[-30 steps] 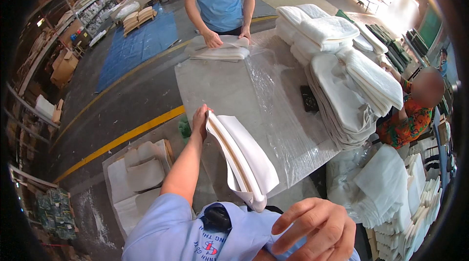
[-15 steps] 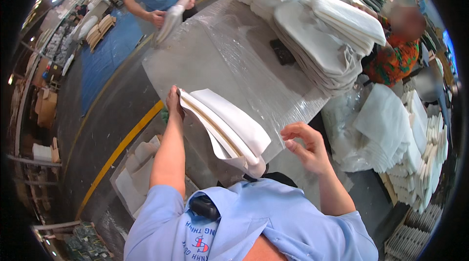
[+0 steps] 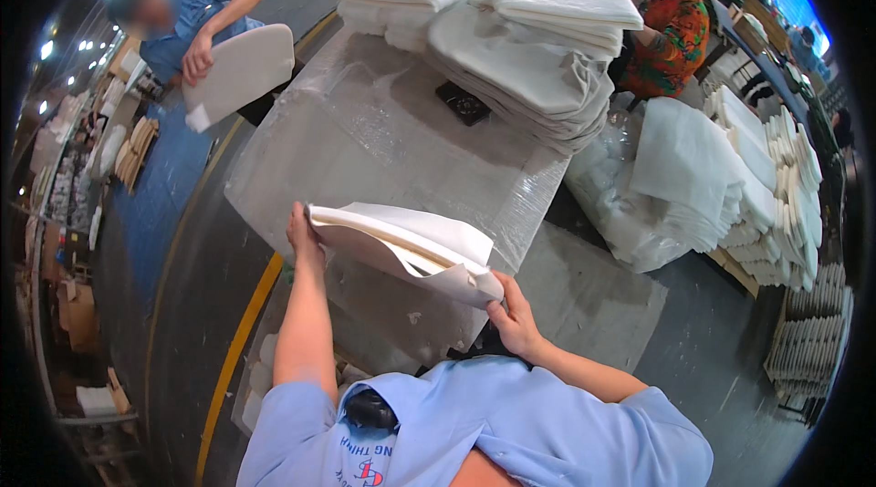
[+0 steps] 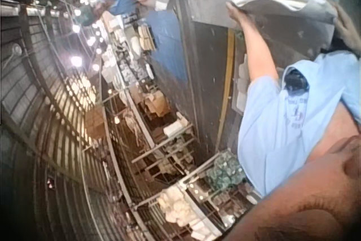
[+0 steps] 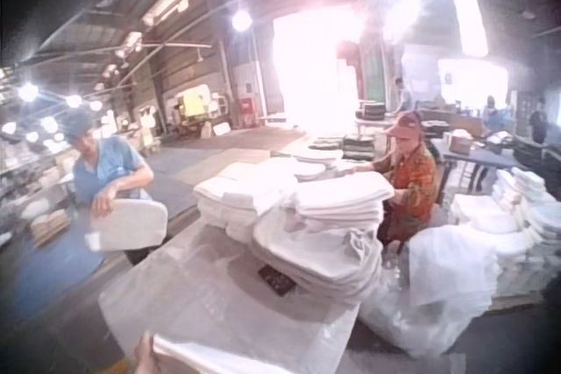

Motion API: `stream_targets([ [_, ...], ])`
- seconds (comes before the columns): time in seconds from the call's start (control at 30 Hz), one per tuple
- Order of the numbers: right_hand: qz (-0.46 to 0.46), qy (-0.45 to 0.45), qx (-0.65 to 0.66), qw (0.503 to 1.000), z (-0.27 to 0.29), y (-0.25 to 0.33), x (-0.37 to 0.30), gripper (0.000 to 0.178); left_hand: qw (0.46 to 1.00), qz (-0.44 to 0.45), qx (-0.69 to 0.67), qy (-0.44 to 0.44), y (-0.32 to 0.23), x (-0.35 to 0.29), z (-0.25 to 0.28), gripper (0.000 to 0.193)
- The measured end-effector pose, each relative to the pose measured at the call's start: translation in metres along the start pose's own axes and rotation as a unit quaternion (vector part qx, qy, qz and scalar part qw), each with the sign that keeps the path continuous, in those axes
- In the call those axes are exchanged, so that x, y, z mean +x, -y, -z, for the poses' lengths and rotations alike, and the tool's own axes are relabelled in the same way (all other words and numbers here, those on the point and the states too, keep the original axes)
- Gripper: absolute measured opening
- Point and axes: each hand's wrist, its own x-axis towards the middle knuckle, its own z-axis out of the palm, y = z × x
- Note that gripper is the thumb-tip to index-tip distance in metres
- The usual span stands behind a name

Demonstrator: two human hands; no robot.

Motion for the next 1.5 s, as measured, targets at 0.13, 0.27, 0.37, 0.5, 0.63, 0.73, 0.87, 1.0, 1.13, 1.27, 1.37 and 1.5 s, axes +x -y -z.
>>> stream_targets([
  [0.13, 0.007, -0.124, 0.149, 0.981, -0.005, -0.012, 0.024, 0.060, 0.988, 0.084, -0.022, 0.128, -0.011, -0.018, 0.065, 0.037],
  [0.27, 0.027, -0.181, 0.190, 0.965, 0.002, -0.025, 0.075, 0.067, 0.959, 0.144, -0.102, 0.224, 0.008, -0.066, 0.144, 0.047],
  [0.37, -0.004, -0.179, 0.281, 0.943, 0.018, -0.032, 0.102, 0.070, 0.935, 0.155, -0.100, 0.305, 0.032, -0.132, 0.151, 0.060],
  [0.5, -0.004, -0.242, 0.388, 0.889, 0.017, 0.006, 0.162, 0.076, 0.933, 0.145, -0.074, 0.322, 0.032, -0.205, 0.154, 0.077],
  [0.63, 0.034, -0.182, 0.401, 0.897, 0.032, 0.038, 0.220, 0.086, 0.932, 0.124, -0.124, 0.318, 0.034, -0.260, 0.122, 0.082],
  [0.73, -0.039, -0.225, 0.271, 0.935, 0.037, 0.030, 0.248, 0.079, 0.853, 0.147, -0.097, 0.492, 0.035, -0.243, 0.091, 0.076],
  [0.87, -0.108, -0.224, 0.274, 0.929, 0.033, 0.016, 0.260, 0.068, 0.900, 0.153, 0.015, 0.409, 0.042, -0.213, 0.055, 0.071],
  [1.0, -0.075, -0.173, 0.306, 0.933, 0.008, 0.008, 0.242, 0.067, 0.912, 0.141, 0.013, 0.386, 0.071, -0.194, 0.022, 0.063],
  [1.13, -0.105, -0.181, 0.346, 0.915, -0.001, 0.011, 0.232, 0.068, 0.924, 0.136, 0.077, 0.348, 0.078, -0.191, -0.012, 0.045],
  [1.27, -0.057, -0.155, 0.302, 0.939, 0.050, 0.020, 0.214, 0.068, 0.920, 0.044, 0.138, 0.365, 0.073, -0.215, -0.048, 0.037],
  [1.37, -0.096, -0.110, 0.170, 0.975, 0.025, 0.047, 0.205, 0.093, 0.917, -0.059, 0.214, 0.330, 0.068, -0.198, -0.046, 0.035],
  [1.5, -0.057, -0.103, -0.057, 0.991, 0.069, 0.039, 0.181, 0.102, 0.880, -0.113, 0.198, 0.417, 0.058, -0.191, -0.113, 0.045],
])
